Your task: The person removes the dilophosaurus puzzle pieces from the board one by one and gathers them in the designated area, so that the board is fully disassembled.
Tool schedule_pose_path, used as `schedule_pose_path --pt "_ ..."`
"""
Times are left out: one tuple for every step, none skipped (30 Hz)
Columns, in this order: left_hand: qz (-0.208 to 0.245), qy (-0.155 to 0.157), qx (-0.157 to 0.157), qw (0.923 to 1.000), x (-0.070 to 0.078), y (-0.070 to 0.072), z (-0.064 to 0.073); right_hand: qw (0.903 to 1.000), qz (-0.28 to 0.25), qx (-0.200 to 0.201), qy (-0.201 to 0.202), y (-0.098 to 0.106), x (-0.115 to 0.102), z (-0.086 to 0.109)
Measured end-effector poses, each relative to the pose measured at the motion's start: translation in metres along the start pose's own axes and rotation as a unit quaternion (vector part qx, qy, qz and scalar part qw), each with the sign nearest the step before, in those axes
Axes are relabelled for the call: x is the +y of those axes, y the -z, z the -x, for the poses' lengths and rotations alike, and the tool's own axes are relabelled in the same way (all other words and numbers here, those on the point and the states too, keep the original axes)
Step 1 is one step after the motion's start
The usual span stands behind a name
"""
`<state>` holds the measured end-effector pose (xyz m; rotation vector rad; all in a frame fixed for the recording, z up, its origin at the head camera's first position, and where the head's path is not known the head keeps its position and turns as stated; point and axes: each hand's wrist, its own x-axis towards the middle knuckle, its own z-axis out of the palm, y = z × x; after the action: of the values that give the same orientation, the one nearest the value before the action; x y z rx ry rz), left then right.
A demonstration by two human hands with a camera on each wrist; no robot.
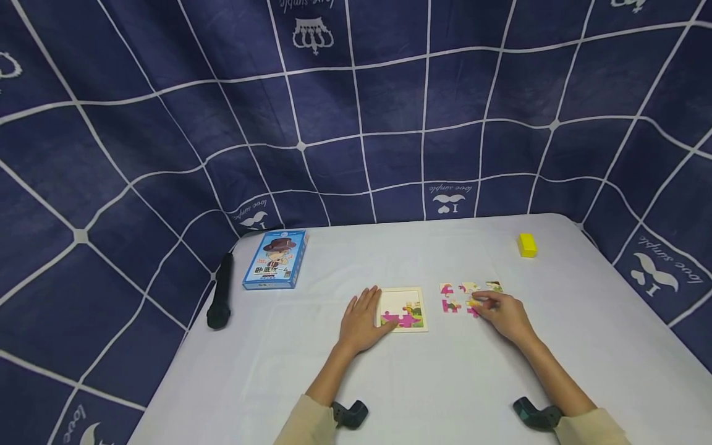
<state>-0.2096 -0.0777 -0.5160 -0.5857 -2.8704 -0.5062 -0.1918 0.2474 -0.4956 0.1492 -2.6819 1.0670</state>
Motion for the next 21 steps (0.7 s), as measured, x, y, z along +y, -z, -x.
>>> schedule_pose_path --pt "-0.002 0.0 -0.001 1.0 0.0 0.0 0.0 0.9999 -0.007 0.006 0.007 -0.002 -0.002 0.0" --pt "-0.004 0.001 -0.003 1.0 0.0 0.0 0.0 0.9997 -0.015 0.012 0.016 -0.004 -0.004 0.0" --pt "-0.005 0.003 -0.004 1.0 0.0 -0.001 0.0 0.9993 -0.025 0.014 0.024 -0.007 -0.007 -0.001" --pt "-0.006 0.003 -0.005 1.0 0.0 -0.001 0.0 0.9988 -0.033 0.015 0.032 -0.01 -0.009 -0.002" --pt "-0.006 0.004 -0.005 1.0 0.0 -0.001 0.0 0.9983 -0.039 0.015 0.042 -0.013 -0.013 -0.002" --pt "-0.005 0.004 -0.006 1.0 0.0 -0.002 0.0 0.9976 -0.044 0.014 0.051 -0.016 -0.016 -0.003" --pt "-0.004 0.005 -0.008 0.9999 0.0 -0.002 0.0 0.9971 -0.048 0.012 0.058 -0.02 -0.019 -0.004" --pt "-0.003 0.006 -0.008 0.9999 0.0 -0.002 0.0 0.9964 -0.057 0.008 0.063 -0.024 -0.023 -0.005" --pt "0.0 0.006 -0.008 1.0 0.001 -0.002 0.0 0.9957 -0.065 0.001 0.066 -0.028 -0.027 -0.006" --pt "0.004 0.007 -0.008 0.9999 0.001 -0.001 0.0 0.9952 -0.068 -0.005 0.07 -0.032 -0.031 -0.007" --pt "0.008 0.01 -0.01 0.9999 0.002 -0.001 -0.001 0.9946 -0.074 -0.01 0.073 -0.035 -0.035 -0.008" --pt "0.011 0.014 -0.012 0.9998 0.003 -0.001 -0.001 0.9938 -0.079 -0.014 0.077 -0.039 -0.038 -0.009" --pt "0.015 0.018 -0.013 0.9996 0.005 0.0 -0.001 0.993 -0.083 -0.019 0.082 -0.043 -0.042 -0.01" --pt "0.02 0.024 -0.015 0.9994 0.007 0.0 -0.002 0.9923 -0.085 -0.022 0.088 -0.047 -0.045 -0.011" --pt "0.026 0.03 -0.016 0.9991 0.009 0.001 -0.003 0.9915 -0.085 -0.023 0.096 -0.05 -0.048 -0.012" --pt "0.03 0.038 -0.019 0.9987 0.011 0.001 -0.004 0.9908 -0.084 -0.023 0.104 -0.053 -0.05 -0.013" --pt "0.033 0.045 -0.019 0.9983 0.014 0.002 -0.005 0.9905 -0.079 -0.023 0.11 -0.056 -0.053 -0.014" --pt "0.034 0.051 -0.019 0.9979 0.017 0.001 -0.006 0.9902 -0.074 -0.023 0.116 -0.059 -0.055 -0.015" --pt "0.033 0.057 -0.019 0.9976 0.019 0.001 -0.007 0.9901 -0.069 -0.024 0.12 -0.062 -0.056 -0.016" --pt "0.031 0.062 -0.018 0.9974 0.022 0.0 -0.008 0.9903 -0.065 -0.027 0.12 -0.065 -0.058 -0.017" --pt "0.027 0.067 -0.017 0.9972 0.024 -0.001 -0.008 0.9903 -0.062 -0.033 0.12 -0.067 -0.059 -0.017"
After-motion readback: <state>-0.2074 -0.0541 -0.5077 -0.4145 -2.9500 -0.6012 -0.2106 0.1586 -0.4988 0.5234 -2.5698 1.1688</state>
